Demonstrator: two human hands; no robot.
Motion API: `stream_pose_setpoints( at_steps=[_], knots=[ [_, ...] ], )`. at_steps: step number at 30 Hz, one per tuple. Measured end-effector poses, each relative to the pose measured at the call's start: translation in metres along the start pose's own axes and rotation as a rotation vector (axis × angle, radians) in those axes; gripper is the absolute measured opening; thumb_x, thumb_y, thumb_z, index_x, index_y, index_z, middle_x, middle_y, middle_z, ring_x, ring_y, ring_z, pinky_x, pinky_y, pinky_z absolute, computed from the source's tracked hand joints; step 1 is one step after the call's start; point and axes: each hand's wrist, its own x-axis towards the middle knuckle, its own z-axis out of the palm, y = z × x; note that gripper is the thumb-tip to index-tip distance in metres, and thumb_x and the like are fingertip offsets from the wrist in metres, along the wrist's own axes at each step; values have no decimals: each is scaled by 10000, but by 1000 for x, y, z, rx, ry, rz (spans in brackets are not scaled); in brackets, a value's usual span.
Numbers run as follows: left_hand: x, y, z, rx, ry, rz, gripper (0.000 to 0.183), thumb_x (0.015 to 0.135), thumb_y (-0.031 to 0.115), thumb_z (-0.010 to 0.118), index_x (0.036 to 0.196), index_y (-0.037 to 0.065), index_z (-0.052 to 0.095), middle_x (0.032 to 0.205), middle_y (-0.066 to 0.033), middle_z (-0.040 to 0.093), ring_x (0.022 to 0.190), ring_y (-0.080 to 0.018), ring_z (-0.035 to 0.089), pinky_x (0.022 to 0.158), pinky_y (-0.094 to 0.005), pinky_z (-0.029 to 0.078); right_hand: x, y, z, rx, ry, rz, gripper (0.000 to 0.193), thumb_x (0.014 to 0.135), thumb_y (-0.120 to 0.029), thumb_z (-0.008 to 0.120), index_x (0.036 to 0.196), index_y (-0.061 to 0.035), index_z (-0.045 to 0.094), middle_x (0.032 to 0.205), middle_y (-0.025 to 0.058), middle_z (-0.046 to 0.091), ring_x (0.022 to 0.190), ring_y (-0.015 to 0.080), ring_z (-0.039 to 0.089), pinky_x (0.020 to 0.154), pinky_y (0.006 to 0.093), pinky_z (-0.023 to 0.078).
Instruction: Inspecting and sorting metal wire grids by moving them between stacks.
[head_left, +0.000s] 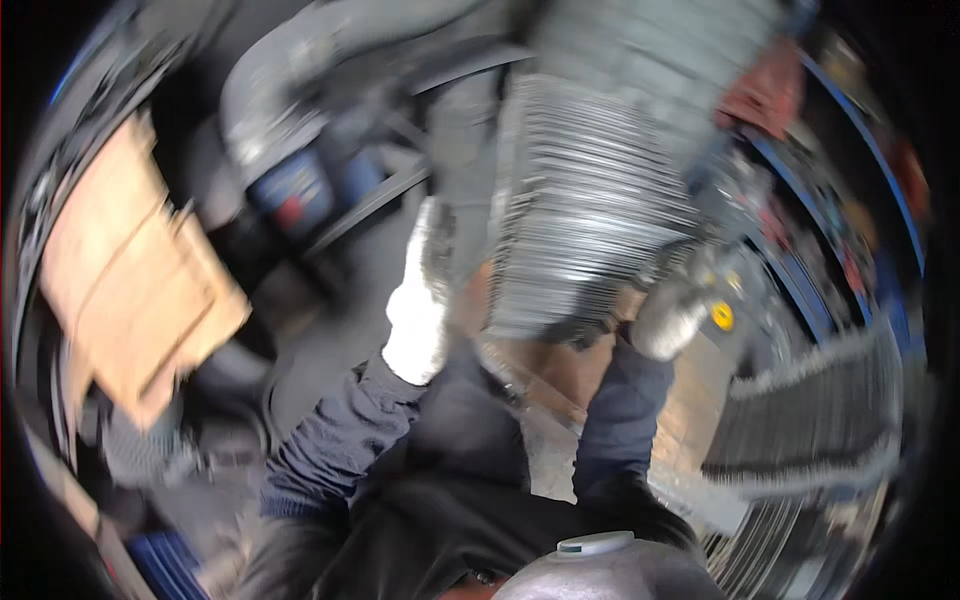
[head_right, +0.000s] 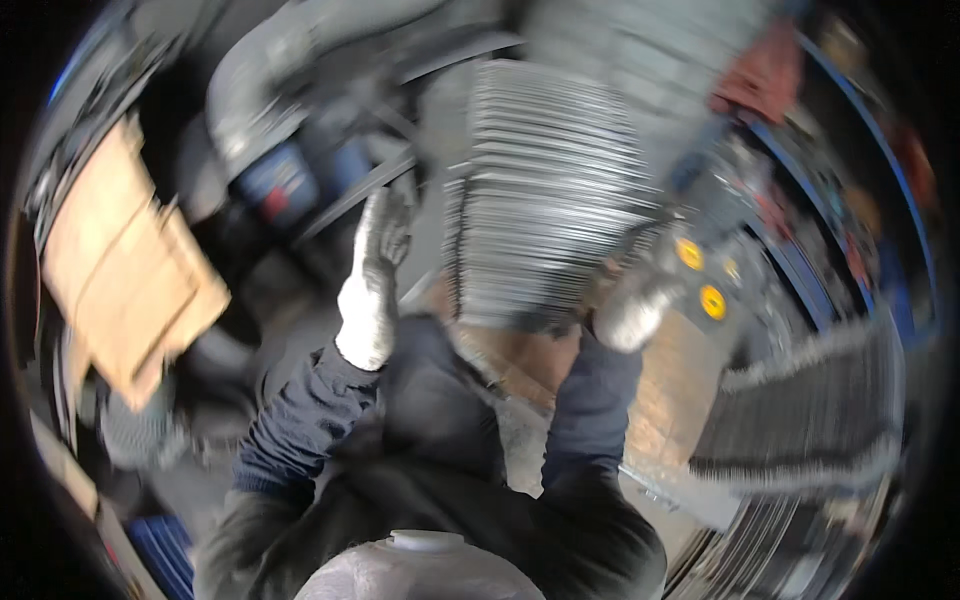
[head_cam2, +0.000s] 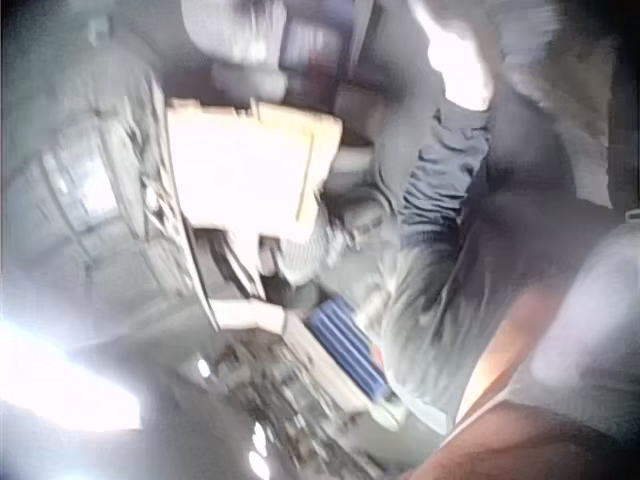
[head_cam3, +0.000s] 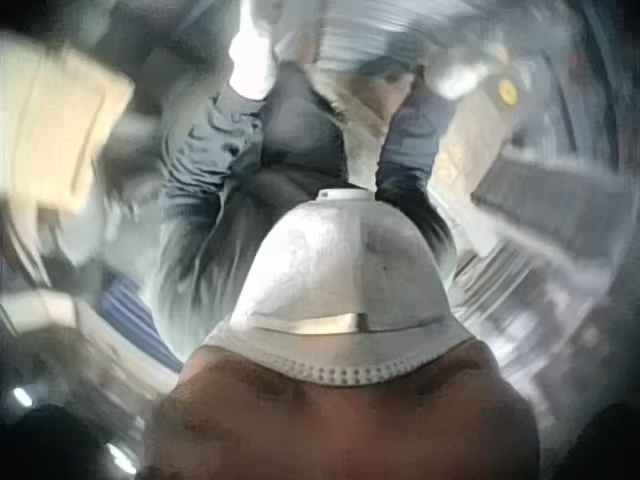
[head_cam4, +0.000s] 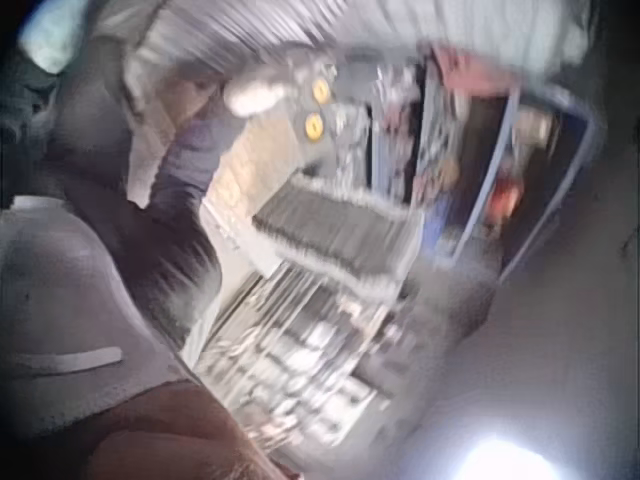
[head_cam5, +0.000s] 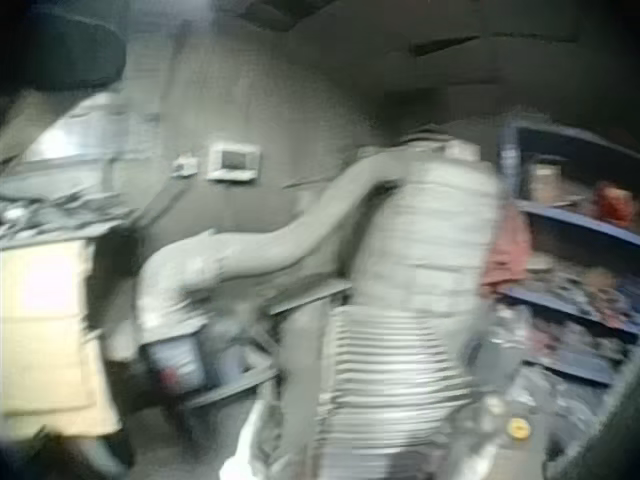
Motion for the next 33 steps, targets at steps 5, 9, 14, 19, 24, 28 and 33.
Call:
stream_pose_setpoints(
  at_steps=[5,9,14,19,24,28,33],
  knots=[
    [-152,14,-128,-57,271,-218,868,1048,88,681,1731,48,146,1720,-181,335,1493,-240,455,1190,-388,437,-41,33,67,-1072,221,-639,807,1123,-598,408,1653,8,346,1623,298,443,1506,412,463,1226,526,422],
    [-291,73,-218,498,866,-420,540,1051,43,599,1569,-21,456,1347,-190,675,1203,-237,684,1079,-381,537,-74,55,67,-1329,76,-919,657,1136,-378,557,1611,39,380,1563,288,509,1455,436,511,1157,520,498],
    [-536,182,-289,1795,1451,-397,256,958,78,687,1203,27,739,1162,-179,747,1060,-291,720,965,-377,561,-165,82,149,-869,-376,-545,756,1101,-401,618,1599,95,341,1600,304,470,1501,443,456,1251,535,376],
    [-681,238,-306,1857,1745,-1101,715,897,348,697,1514,10,568,1425,-275,645,1334,-432,608,1148,-506,469,-219,115,192,-574,-591,-500,670,1081,-265,652,1542,153,404,1573,331,493,1458,438,508,1235,521,400],
    [-789,247,-349,1379,1641,-1175,474,1040,357,575,1364,25,669,1286,-258,723,1242,-409,672,1059,-437,512,-265,108,244,-280,-705,-95,671,1056,-199,665,1557,152,390,1616,302,454,1518,411,434,1290,505,287],
    [-770,244,-348,1496,1612,-1147,348,1065,326,569,1204,42,714,1118,-259,747,1113,-426,712,970,-478,540,-289,96,253,-322,-741,77,679,1025,-132,654,1585,127,370,1652,264,427,1543,390,400,1287,502,292],
    [-762,258,-330,1774,1647,-1172,368,1079,372,519,1232,90,698,1185,-240,733,1109,-442,695,951,-527,532,-291,102,242,-310,-764,176,671,1017,-104,645,1606,73,377,1660,234,420,1547,370,396,1296,502,267]
  ],
)
